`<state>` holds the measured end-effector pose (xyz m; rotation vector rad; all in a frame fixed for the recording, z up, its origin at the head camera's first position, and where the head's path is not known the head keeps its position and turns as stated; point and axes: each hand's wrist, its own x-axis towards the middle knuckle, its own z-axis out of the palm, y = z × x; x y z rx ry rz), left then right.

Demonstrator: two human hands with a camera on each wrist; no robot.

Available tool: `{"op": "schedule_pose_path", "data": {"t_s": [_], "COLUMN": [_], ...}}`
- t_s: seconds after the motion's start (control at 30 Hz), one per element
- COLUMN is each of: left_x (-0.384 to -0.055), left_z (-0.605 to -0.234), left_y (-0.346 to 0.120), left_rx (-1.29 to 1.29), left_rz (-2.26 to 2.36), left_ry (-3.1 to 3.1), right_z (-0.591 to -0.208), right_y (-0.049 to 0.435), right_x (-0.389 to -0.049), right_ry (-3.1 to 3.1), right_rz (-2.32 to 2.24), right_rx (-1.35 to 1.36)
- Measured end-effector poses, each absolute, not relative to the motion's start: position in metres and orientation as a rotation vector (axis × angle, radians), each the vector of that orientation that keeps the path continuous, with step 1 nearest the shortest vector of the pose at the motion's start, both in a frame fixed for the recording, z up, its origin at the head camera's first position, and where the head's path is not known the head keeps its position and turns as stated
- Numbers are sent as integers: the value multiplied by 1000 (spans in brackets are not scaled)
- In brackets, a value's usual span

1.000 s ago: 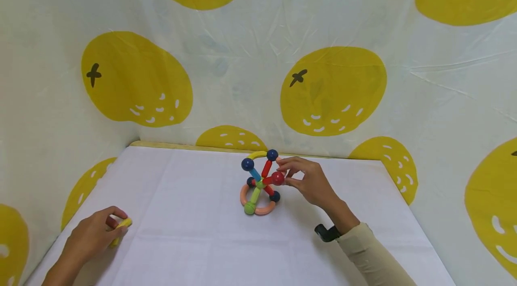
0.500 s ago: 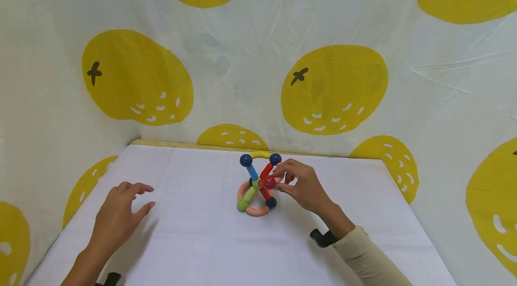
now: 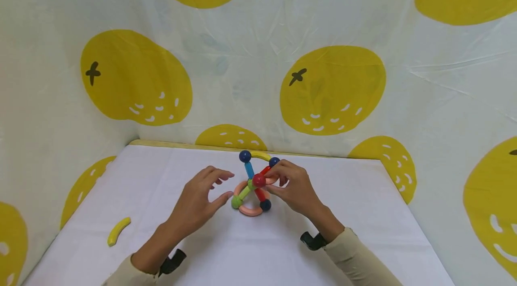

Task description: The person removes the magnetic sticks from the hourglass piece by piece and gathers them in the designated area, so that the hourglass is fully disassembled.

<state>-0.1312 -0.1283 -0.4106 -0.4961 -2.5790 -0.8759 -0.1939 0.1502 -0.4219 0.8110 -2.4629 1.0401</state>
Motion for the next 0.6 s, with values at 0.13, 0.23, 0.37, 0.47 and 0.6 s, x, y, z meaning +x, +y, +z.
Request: {"op": "schedule_pose_path", "data": {"t_s": [0.13, 0.23, 0.37, 0.47, 0.6], "left_x": [-139, -146, -154, -159, -162], "left_z": [-411, -413, -415, -417, -420], "left_y": [-106, -93, -79, -73, -70], "left_rx": [-581, -639, -718, -752, -766], "left_rz": [-933, -975, -966, -900, -845], "left_ry": [-2534, -2481, -2423, -2402, -2374], "right_z": [-421, -420, -421, -421, -421], "right_y": [149, 150, 152, 152, 152], "right_x": [-193, -193, -193, -192, -193], "right_ry": [-2438, -2413, -2408, -2414, -2409], "right_rz": [1032, 1030, 1036, 1046, 1057], "right_rx": [830, 854, 868, 873, 886]}}
